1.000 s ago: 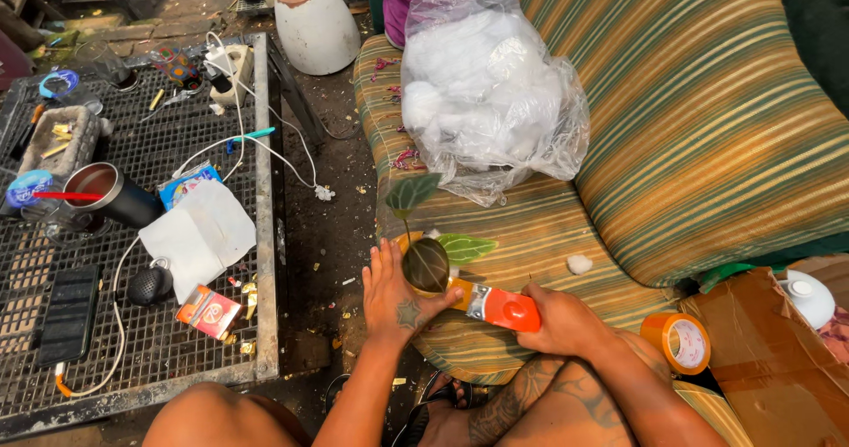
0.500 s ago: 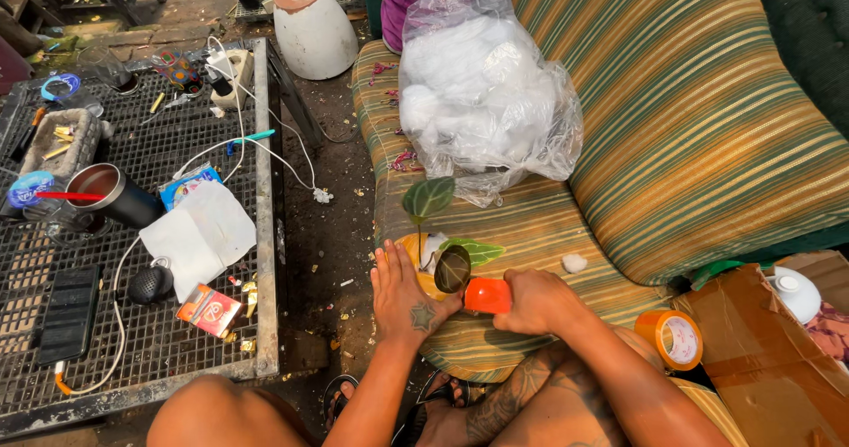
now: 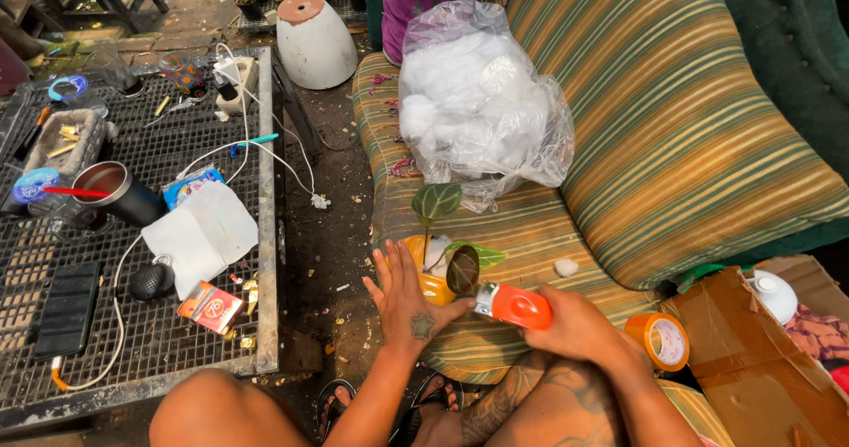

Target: The person places cotton wool into a small plant pot and then wraps the pot with orange adhesive tape using a tape dispenser. The person rotates the pot to apply tape around its circumference.

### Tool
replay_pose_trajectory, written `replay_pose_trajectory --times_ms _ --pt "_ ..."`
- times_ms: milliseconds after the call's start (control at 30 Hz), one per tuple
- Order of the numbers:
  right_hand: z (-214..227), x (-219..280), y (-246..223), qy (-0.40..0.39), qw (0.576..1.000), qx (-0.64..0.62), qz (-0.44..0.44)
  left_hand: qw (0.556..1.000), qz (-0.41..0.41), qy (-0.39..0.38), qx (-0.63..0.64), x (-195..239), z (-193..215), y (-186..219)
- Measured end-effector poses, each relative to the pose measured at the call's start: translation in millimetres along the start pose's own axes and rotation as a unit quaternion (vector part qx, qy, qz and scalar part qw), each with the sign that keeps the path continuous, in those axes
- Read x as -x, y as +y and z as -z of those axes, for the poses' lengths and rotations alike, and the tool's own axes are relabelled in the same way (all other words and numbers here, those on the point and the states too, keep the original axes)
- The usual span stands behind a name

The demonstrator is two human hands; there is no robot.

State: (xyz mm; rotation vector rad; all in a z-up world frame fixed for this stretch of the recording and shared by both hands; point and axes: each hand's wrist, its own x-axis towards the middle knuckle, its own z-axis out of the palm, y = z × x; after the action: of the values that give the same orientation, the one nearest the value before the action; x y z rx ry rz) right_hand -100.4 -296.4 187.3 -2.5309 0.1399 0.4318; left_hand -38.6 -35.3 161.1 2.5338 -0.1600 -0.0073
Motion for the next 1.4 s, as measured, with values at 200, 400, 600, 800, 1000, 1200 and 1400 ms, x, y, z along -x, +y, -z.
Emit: replay_pose_trajectory --times_ms 200,400,600,800,1000,1200,1400 --pt "5 41 20 -0.005 0.967 -0.230 0.111 0.965 -0.084 0.171 0.179 36 7 -18" --pt "3 64 -9 -0.015 0.996 -0.054 0.064 0.735 0.151 -0.150 0.644 110 -9 0" --pt "-12 73 -36 0.068 0.943 -0.110 0.308 0.646 0.192 -0.178 0.717 132 22 2" --pt "-17 74 -49 0.083 0.927 -0.075 0.359 0.595 0.254 -0.182 0.740 133 30 -16" --pt "-26 63 -56 0.094 0.918 -0.046 0.382 0.610 0.285 -0.154 0.723 121 15 -37" --pt "-39 48 -56 0.140 0.914 -0.021 0.381 0.717 0.262 -0.107 0.636 100 2 -49" --pt "-48 30 -40 0.133 0.924 -0.030 0.358 0.791 0.264 -0.063 0.548 63 -5 -68"
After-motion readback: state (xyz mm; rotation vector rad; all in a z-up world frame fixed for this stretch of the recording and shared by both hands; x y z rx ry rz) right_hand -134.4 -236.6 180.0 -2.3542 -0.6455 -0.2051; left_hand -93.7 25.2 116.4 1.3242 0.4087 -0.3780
